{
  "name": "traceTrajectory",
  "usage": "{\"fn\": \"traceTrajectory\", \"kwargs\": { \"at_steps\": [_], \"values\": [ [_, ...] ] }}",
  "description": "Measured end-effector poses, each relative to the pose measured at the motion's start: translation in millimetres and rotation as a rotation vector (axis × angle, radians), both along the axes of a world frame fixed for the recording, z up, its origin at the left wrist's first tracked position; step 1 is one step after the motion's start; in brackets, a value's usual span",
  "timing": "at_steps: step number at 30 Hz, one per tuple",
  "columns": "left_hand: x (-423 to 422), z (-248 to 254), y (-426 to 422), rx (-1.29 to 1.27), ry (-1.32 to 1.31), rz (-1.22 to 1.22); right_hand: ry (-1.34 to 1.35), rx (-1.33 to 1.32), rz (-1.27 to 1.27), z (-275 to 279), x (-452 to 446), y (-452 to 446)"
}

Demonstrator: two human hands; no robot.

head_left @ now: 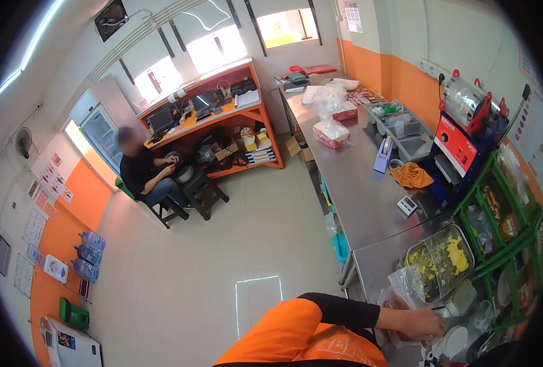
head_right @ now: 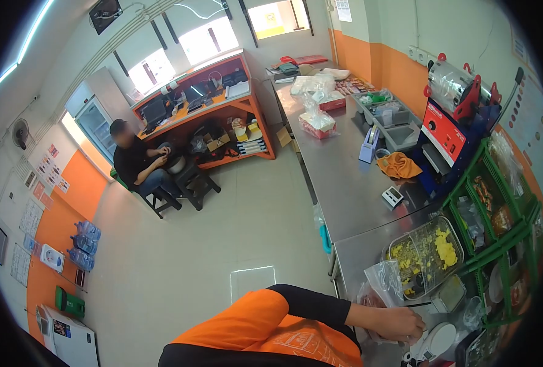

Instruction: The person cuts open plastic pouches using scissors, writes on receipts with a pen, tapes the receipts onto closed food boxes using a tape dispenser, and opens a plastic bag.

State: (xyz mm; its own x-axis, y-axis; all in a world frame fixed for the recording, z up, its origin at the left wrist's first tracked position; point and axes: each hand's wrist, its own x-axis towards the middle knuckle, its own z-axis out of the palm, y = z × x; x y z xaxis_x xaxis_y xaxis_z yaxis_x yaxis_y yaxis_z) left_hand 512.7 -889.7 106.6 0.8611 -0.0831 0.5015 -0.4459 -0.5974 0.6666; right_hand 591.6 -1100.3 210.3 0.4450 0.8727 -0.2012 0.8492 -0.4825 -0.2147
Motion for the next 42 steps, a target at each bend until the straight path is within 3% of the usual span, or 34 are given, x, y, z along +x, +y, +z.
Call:
{"fn": "traceTrajectory", "kwargs": {
  "at_steps": [11, 16, 18, 19, 20, 22, 24, 26, 30, 31, 34, 35, 42],
  "values": [
    [-11.2, 18.6, 6.2, 0.084, -0.063, -0.004, 0.106, -0.094, -0.019, -8.7, 15.4, 1.9],
    [-28.8, 52.6, 26.7, 0.086, -0.078, 0.016, 0.427, -0.162, -0.197, -45.2, 46.4, -5.3],
    [-37.2, 86.4, 41.3, 0.195, -0.121, 0.022, 0.289, -0.300, -0.191, 47.8, 5.5, 39.1],
    [-42.3, 106.8, 48.2, 0.245, -0.140, 0.027, 0.291, -0.308, -0.199, 67.0, 1.8, 47.3],
    [-48.2, 131.7, 54.5, 0.289, -0.155, 0.029, 0.132, -0.044, -0.079, 74.9, -0.6, 48.0],
    [-65.6, 183.7, 59.1, 0.344, -0.206, 0.067, -0.254, 0.569, 0.183, 36.5, 27.1, 21.9],
    [-83.6, 216.9, 62.7, 0.438, -0.268, 0.155, -0.128, 0.240, 0.123, 113.9, -3.7, 51.9],
    [-97.2, 232.6, 66.6, 0.578, -0.320, 0.268, -0.218, 0.376, 0.186, 113.5, -18.6, 62.3],
    [-118.7, 236.1, 90.4, 0.564, -0.259, 0.295, -0.139, 0.740, 0.280, 100.6, -30.5, 95.2],
    [-124.9, 237.6, 93.7, 0.579, -0.233, 0.320, -0.072, 0.650, 0.100, 107.8, -41.4, 102.6],
    [-137.8, 233.7, 104.6, 0.590, -0.196, 0.369, -0.120, 0.488, 0.188, 123.7, -48.7, 120.9],
    [-140.8, 231.2, 107.9, 0.584, -0.188, 0.380, -0.258, 0.564, 0.292, 118.0, -43.8, 123.3],
    [-148.4, 205.1, 111.9, 0.603, -0.053, 0.352, 0.007, 0.447, 0.416, 103.0, -49.7, 146.3]
  ]
}}
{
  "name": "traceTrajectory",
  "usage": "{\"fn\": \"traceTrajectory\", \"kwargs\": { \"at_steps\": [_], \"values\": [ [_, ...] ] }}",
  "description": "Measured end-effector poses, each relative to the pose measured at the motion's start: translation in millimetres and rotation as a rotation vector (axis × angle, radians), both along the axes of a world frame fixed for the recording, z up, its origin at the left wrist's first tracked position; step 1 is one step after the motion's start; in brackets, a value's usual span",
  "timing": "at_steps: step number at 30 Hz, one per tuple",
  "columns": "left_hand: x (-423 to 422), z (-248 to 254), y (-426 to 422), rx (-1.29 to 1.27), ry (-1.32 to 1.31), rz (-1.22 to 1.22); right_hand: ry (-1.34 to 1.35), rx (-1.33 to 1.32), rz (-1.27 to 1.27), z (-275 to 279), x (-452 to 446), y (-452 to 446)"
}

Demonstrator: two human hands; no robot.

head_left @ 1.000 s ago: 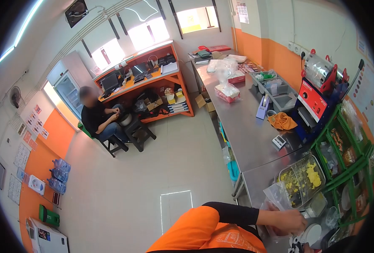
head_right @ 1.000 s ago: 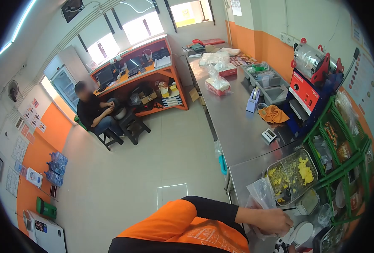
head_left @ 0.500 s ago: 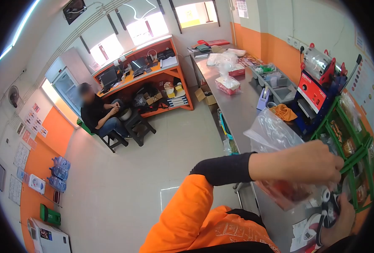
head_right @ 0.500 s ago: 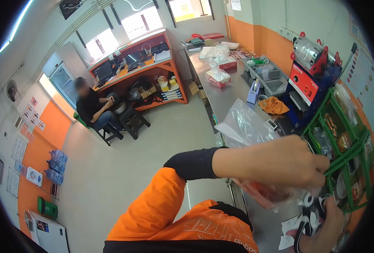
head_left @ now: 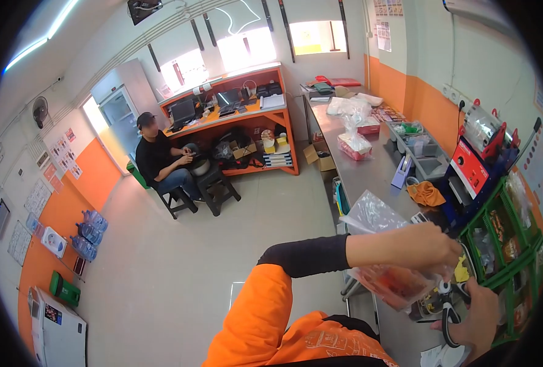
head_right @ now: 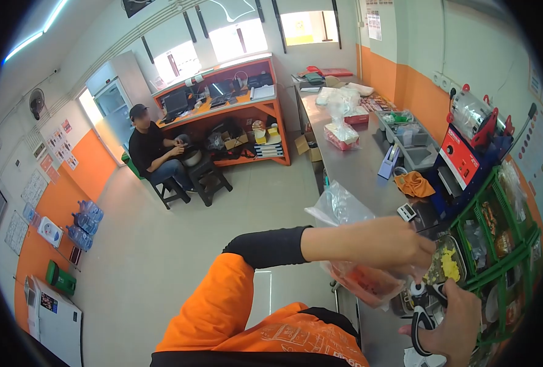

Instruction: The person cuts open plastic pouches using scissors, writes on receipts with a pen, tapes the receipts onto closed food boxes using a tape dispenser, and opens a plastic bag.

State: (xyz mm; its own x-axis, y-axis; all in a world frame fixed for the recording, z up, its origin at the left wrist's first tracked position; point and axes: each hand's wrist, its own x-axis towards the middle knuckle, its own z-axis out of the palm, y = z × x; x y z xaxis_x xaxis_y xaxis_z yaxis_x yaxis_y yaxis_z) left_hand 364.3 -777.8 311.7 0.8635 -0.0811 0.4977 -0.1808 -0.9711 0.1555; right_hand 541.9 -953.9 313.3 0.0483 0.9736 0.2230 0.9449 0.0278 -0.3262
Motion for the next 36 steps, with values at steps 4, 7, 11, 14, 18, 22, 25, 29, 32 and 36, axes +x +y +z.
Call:
{"fn": "traceTrajectory", "kwargs": {
  "at_steps": [4, 7, 11, 14, 18, 22, 25, 29, 32, 36],
  "values": [
    [6.7, -29.8, -2.7, -0.024, 0.000, 0.022, -0.084, 0.027, 0.039, -15.5, 0.7, -2.6],
    [9.0, -37.0, 0.1, -0.081, 0.049, -0.032, -0.096, -0.001, 0.057, -27.4, 10.2, -2.8],
    [13.1, -51.1, 1.7, -0.139, 0.047, -0.100, -0.048, 0.012, 0.035, -26.6, 7.0, -3.7],
    [18.0, -60.5, 2.2, -0.155, 0.013, -0.082, -0.076, 0.051, 0.057, -29.8, 12.1, -9.1],
    [26.8, -65.5, 2.8, -0.297, 0.060, -0.117, -0.230, -0.075, -0.014, -21.2, 12.9, -17.0],
    [44.4, -75.4, 3.8, -0.361, 0.169, -0.206, -0.103, -0.146, -0.049, -29.9, 18.5, -26.7],
    [61.1, -84.9, -2.4, -0.346, 0.238, -0.231, -0.109, -0.245, -0.122, -42.3, 26.8, -43.6],
    [83.2, -101.5, -10.3, -0.411, 0.312, -0.348, -0.092, -0.251, -0.173, -71.7, 30.9, -61.6],
    [103.9, -117.6, -18.7, -0.429, 0.357, -0.438, -0.035, -0.356, -0.245, -82.6, 31.3, -71.0],
    [126.7, -127.2, -36.4, -0.450, 0.448, -0.519, -0.007, -0.328, -0.302, -109.2, 30.4, -81.2]
  ]
}}
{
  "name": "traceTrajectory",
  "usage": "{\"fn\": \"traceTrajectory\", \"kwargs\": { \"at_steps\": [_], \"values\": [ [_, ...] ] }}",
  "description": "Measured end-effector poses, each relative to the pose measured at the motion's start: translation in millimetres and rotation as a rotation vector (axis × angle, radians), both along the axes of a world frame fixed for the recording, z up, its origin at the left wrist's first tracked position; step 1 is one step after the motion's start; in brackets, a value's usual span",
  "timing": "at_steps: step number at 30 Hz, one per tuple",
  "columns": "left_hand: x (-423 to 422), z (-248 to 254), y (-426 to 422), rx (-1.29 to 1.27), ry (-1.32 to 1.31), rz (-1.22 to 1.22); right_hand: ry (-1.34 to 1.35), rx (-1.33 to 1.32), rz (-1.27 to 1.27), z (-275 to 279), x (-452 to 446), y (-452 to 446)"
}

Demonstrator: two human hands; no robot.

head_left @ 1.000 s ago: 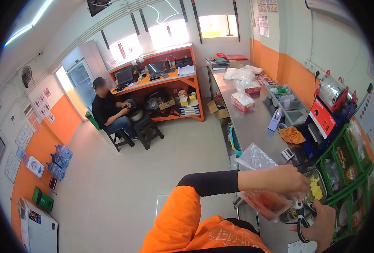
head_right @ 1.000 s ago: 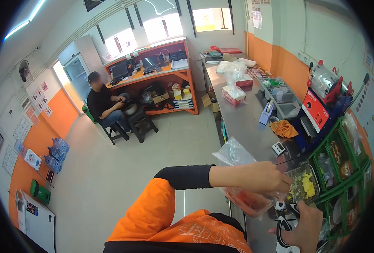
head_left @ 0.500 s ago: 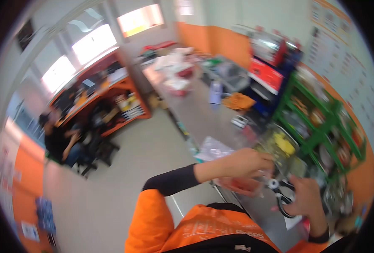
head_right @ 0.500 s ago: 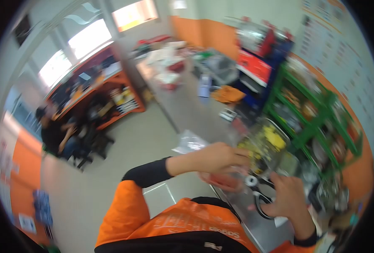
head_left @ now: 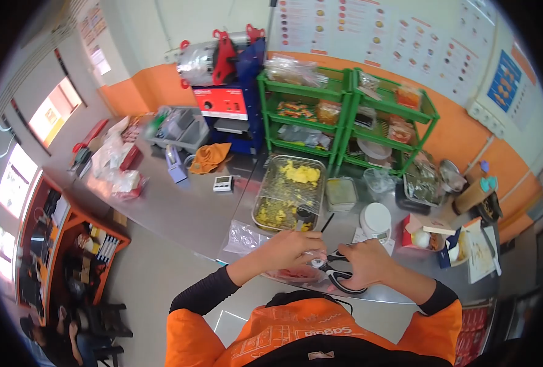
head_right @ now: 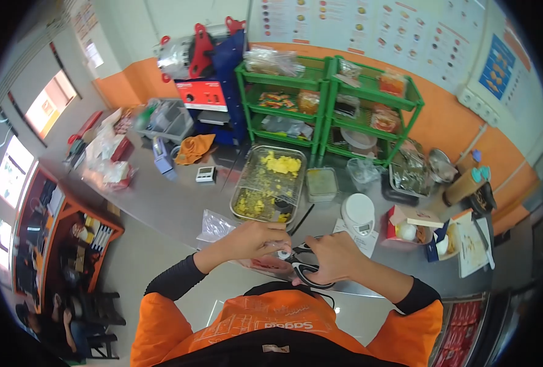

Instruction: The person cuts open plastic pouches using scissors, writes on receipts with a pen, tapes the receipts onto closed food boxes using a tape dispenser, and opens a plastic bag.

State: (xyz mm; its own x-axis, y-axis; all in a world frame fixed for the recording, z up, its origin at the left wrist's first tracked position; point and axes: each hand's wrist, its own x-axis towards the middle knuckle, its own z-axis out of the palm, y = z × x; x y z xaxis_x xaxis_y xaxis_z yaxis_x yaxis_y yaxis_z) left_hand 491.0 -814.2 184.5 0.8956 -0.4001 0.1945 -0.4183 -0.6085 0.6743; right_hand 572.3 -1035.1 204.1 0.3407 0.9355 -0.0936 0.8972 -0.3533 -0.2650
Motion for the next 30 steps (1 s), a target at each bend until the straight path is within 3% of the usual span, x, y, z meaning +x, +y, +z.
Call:
{"fn": "traceTrajectory", "kwargs": {
  "at_steps": [5, 11, 16, 18, 21, 23, 25, 26, 27, 29, 30],
  "values": [
    [24.8, -11.1, -15.3, -0.124, 0.005, -0.078, -0.016, 0.051, -0.060, -19.9, 1.8, -4.7],
    [46.3, -11.5, -28.1, -0.364, 0.112, -0.081, -0.038, -0.087, -0.106, -25.7, 2.7, 6.6],
    [46.7, 4.6, -37.3, -0.493, 0.109, -0.064, 0.106, 0.270, -0.080, -60.1, -5.5, 25.2],
    [45.5, 16.0, -30.7, -0.409, 0.079, -0.006, 0.116, 0.495, -0.075, -70.3, -5.6, 32.5],
    [46.0, 17.3, -5.3, -0.436, 0.007, 0.147, 0.159, -0.101, -0.204, -17.6, -0.8, 12.5],
    [44.1, 19.6, 12.4, -0.488, 0.007, 0.253, 0.305, -0.106, -0.143, 0.1, 31.4, -24.9],
    [36.5, 20.0, 22.0, -0.537, 0.074, 0.353, 0.408, -0.197, -0.270, 30.3, 70.9, -59.8],
    [34.4, 19.6, 21.9, -0.547, 0.030, 0.364, 0.675, -0.115, -0.515, 45.2, 81.1, -71.6],
    [32.6, 18.7, 20.9, -0.559, -0.012, 0.377, 0.601, -0.191, -0.679, 52.1, 100.5, -74.9],
    [31.3, 15.7, 19.8, -0.566, -0.100, 0.412, 0.496, -0.100, -0.887, 11.9, 156.8, -74.8],
    [31.5, 13.6, 19.8, -0.560, -0.144, 0.433, 0.245, -0.159, -0.808, -20.1, 190.6, -65.1]
  ]
}}
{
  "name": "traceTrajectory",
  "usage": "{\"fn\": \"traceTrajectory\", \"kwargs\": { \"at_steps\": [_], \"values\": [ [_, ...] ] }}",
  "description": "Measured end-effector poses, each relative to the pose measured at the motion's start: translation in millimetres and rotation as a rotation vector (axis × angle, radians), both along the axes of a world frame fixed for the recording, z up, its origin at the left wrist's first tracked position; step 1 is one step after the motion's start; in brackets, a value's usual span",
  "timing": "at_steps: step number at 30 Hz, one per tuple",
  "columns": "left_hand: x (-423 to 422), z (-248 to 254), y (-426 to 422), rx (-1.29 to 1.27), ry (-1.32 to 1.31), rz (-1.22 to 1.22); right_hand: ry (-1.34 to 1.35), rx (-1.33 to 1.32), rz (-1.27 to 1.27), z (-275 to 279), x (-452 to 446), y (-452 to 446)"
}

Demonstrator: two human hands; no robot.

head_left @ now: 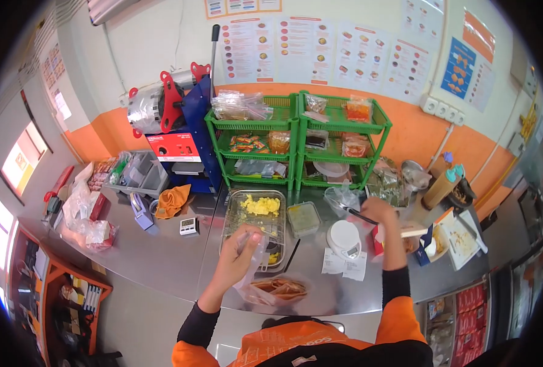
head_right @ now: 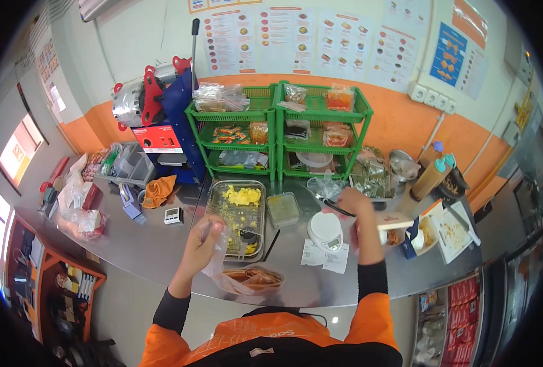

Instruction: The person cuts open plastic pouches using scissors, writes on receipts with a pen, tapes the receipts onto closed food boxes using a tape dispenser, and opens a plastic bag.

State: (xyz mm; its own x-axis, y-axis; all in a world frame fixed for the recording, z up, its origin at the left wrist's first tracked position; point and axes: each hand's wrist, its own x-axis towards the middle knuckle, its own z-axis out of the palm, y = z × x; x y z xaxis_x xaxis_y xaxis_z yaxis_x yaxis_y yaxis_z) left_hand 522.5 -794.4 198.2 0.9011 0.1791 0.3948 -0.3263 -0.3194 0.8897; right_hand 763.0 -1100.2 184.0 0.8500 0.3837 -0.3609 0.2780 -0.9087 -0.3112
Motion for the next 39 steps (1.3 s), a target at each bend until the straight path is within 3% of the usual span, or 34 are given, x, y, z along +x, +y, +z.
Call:
{"fn": "traceTrajectory", "kwargs": {
  "at_steps": [1, 3, 8, 12, 15, 17, 19, 21, 23, 26, 29, 32, 36, 38, 39],
  "values": [
    [0.0, -2.3, -0.3, 0.009, -0.030, 0.037, -0.195, -0.135, 0.119, -35.4, 34.9, 12.5],
    [-0.9, -1.3, 1.0, -0.122, 0.030, 0.035, -0.561, -0.163, 0.074, -115.4, 76.5, 32.7],
    [-7.6, 7.0, 6.4, -0.170, 0.149, 0.095, -0.466, -0.203, 0.086, -184.0, 112.7, 70.4],
    [-16.3, 8.6, 4.4, -0.100, 0.157, 0.096, -0.419, -0.233, 0.138, -200.0, 112.8, 86.1],
    [-22.2, 6.9, 7.3, -0.051, 0.163, 0.073, -0.395, -0.206, 0.141, -192.7, 101.0, 92.4],
    [-26.4, 5.5, 8.9, -0.009, 0.193, 0.050, -0.429, -0.122, 0.083, -138.7, 56.6, 108.3],
    [-28.8, 7.0, 10.3, 0.035, 0.225, 0.029, -0.216, 0.368, 0.116, -56.8, -20.8, 115.0],
    [-32.7, 12.0, 4.9, 0.159, 0.215, 0.031, 0.200, 0.793, 0.416, -33.8, -84.7, 106.6],
    [-34.6, 10.8, 3.7, 0.270, 0.193, 0.014, 0.146, 0.409, 0.787, -6.5, -140.9, 98.0],
    [-38.6, -0.2, 4.5, 0.387, 0.147, -0.029, -0.227, 0.339, 0.723, -37.7, -187.0, 97.6],
    [-49.2, -10.2, 2.8, 0.466, 0.134, -0.051, -0.191, 0.258, 0.719, -51.0, -192.7, 97.5],
    [-63.7, -29.0, -4.7, 0.604, 0.176, -0.037, -0.330, 0.455, 0.644, -57.2, -201.3, 93.4],
    [-80.6, -47.9, -1.8, 0.921, 0.203, -0.033, -0.351, 0.418, 0.492, -57.5, -208.0, 87.3],
    [-88.1, -110.1, 31.2, 0.877, 0.170, -0.014, -0.311, 0.512, 0.411, -53.8, -210.7, 81.1],
    [-92.1, -115.0, 33.9, 0.783, 0.214, -0.006, -0.261, 0.675, 0.394, -48.3, -212.7, 75.9]
  ]
}}
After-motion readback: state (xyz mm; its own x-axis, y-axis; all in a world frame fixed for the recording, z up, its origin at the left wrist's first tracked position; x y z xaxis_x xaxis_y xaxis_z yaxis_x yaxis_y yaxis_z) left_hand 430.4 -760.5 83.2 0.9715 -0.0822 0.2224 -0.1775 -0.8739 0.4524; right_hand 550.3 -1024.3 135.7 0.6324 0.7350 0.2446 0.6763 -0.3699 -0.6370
